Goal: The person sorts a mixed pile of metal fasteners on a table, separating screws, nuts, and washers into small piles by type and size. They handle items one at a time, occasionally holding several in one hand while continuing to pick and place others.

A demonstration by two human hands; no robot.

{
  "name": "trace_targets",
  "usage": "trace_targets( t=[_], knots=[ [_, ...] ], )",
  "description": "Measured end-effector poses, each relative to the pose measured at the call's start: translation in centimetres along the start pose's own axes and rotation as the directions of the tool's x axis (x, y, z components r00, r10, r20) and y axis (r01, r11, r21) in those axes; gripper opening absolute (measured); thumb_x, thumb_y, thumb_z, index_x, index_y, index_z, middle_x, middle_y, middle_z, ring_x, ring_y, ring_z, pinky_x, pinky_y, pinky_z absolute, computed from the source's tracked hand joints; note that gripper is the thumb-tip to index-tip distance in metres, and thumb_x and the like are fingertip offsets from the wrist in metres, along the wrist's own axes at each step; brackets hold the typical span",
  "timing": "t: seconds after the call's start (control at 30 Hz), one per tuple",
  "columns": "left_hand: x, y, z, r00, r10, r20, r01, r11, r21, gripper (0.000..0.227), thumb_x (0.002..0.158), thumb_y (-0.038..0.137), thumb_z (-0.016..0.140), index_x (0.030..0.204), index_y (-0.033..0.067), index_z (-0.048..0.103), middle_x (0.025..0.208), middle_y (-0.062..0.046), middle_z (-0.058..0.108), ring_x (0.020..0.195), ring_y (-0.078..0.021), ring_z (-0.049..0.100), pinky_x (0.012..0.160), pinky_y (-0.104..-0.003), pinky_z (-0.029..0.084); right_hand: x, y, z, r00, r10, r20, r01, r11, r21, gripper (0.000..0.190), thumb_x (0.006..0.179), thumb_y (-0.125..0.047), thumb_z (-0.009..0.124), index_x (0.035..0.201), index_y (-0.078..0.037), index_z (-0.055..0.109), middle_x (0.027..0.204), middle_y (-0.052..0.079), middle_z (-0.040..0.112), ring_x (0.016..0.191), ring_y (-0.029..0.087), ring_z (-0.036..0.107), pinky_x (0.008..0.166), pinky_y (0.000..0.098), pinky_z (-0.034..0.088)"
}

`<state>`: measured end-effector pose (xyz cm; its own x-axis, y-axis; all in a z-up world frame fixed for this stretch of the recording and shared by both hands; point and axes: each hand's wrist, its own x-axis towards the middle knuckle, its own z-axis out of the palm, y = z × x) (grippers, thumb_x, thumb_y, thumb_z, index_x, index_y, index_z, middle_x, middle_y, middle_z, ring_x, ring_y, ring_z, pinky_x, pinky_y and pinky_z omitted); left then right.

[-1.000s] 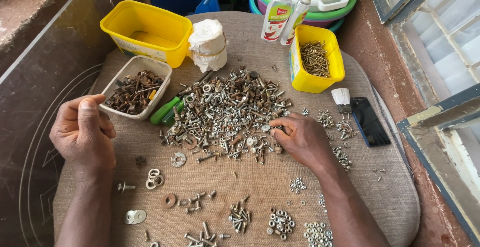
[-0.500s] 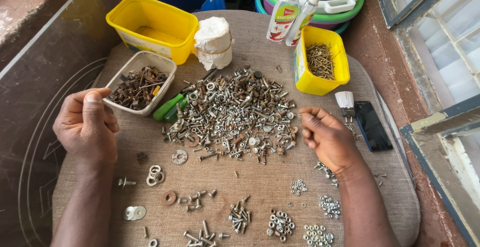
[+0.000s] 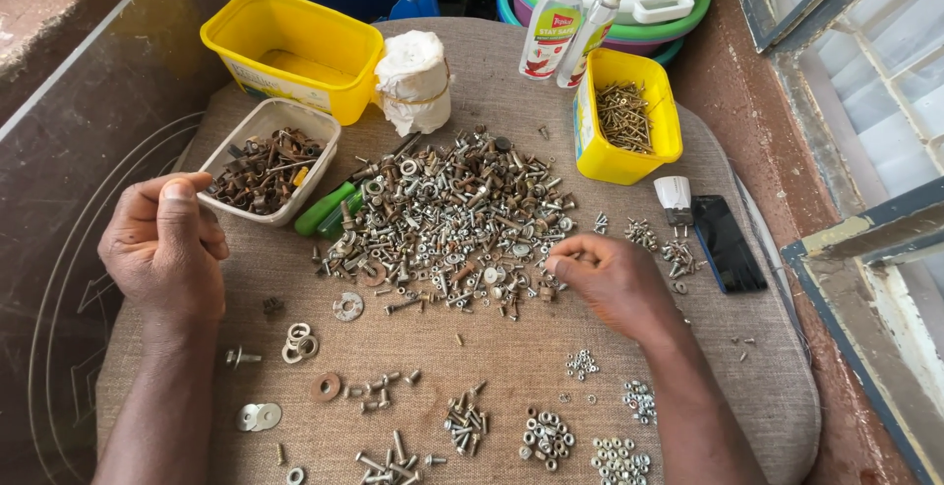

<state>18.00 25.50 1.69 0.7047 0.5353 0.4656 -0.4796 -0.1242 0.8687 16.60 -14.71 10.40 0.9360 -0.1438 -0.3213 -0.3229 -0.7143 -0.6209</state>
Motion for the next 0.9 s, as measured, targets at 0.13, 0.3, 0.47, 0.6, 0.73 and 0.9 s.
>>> trace_targets(
  t=[0.13, 0.3, 0.47, 0.6, 0.73, 0.9],
  knots=[
    [0.0, 0.0, 0.0, 1.0, 0.0, 0.003, 0.0, 1.0, 0.028, 0.02, 0.123, 0.014, 0.056, 0.114, 0.0017, 0.068, 0.06, -0.005, 0.048, 0.049, -0.0104, 0.044, 0.052, -0.024, 0.036, 0.9, 0.6, 1.5, 0.998, -0.04, -0.05, 0.023, 0.957, -0.287, 0.016, 0.094, -0.044, 0.072, 0.099, -0.033, 0.084, 0.07, -0.01, 0.072, 0.052, 0.006, 0.042, 0.051, 0.0271, 0.033],
    [0.0, 0.2, 0.1, 1.0, -0.008, -0.002, 0.008, 1.0, 0.026, 0.02, 0.123, 0.015, 0.056, 0.113, 0.0022, 0.068, 0.059, -0.005, 0.047, 0.048, -0.0099, 0.044, 0.052, -0.023, 0.035, 1.6, 1.7, 1.0, 0.999, -0.033, -0.007, 0.032, 0.992, -0.125, 0.01, 0.098, -0.029, 0.072, 0.1, -0.022, 0.079, 0.072, -0.006, 0.066, 0.055, 0.008, 0.044, 0.048, 0.0263, 0.031],
    [0.0, 0.2, 0.1, 1.0, 0.007, -0.003, -0.007, 1.0, 0.03, 0.019, 0.123, 0.012, 0.055, 0.114, 0.001, 0.069, 0.061, -0.005, 0.049, 0.049, -0.0109, 0.045, 0.052, -0.024, 0.037, 4.8, 5.6, 0.7, 0.972, -0.199, 0.122, 0.005, 0.54, 0.842, 0.016, 0.091, -0.009, 0.053, 0.106, -0.013, 0.056, 0.093, 0.007, 0.065, 0.066, 0.014, 0.05, 0.047, 0.0283, 0.032],
    [-0.1, 0.1, 0.0, 1.0, 0.005, -0.005, -0.005, 0.999, 0.044, 0.02, 0.124, 0.013, 0.056, 0.114, 0.0012, 0.068, 0.061, -0.005, 0.05, 0.05, -0.0109, 0.045, 0.053, -0.024, 0.038, 5.0, 5.0, 1.1, 0.947, -0.282, 0.155, -0.035, 0.389, 0.921, 0.019, 0.088, -0.014, 0.051, 0.106, -0.013, 0.058, 0.101, 0.011, 0.068, 0.078, 0.02, 0.055, 0.056, 0.0307, 0.039],
    [0.1, 0.1, -0.1, 1.0, 0.008, -0.02, -0.008, 0.999, 0.032, 0.02, 0.123, 0.014, 0.057, 0.114, 0.0018, 0.069, 0.06, -0.005, 0.049, 0.049, -0.0108, 0.045, 0.051, -0.024, 0.037, 2.7, 1.0, 1.3, 0.995, -0.096, -0.033, 0.101, 0.936, 0.337, 0.027, 0.104, -0.03, 0.064, 0.122, -0.013, 0.075, 0.079, 0.0, 0.06, 0.057, 0.01, 0.042, 0.045, 0.0245, 0.031],
    [0.1, 0.2, -0.1, 1.0, 0.008, -0.015, -0.008, 1.0, 0.027, 0.02, 0.122, 0.016, 0.058, 0.114, 0.0026, 0.07, 0.061, -0.004, 0.05, 0.051, -0.0108, 0.047, 0.053, -0.024, 0.038, 3.9, 1.4, 4.0, 0.944, -0.263, -0.197, 0.19, 0.926, -0.326, 0.014, 0.102, -0.036, 0.071, 0.105, -0.028, 0.082, 0.062, -0.008, 0.073, 0.037, 0.004, 0.034, 0.036, 0.0247, 0.03]
  ],
)
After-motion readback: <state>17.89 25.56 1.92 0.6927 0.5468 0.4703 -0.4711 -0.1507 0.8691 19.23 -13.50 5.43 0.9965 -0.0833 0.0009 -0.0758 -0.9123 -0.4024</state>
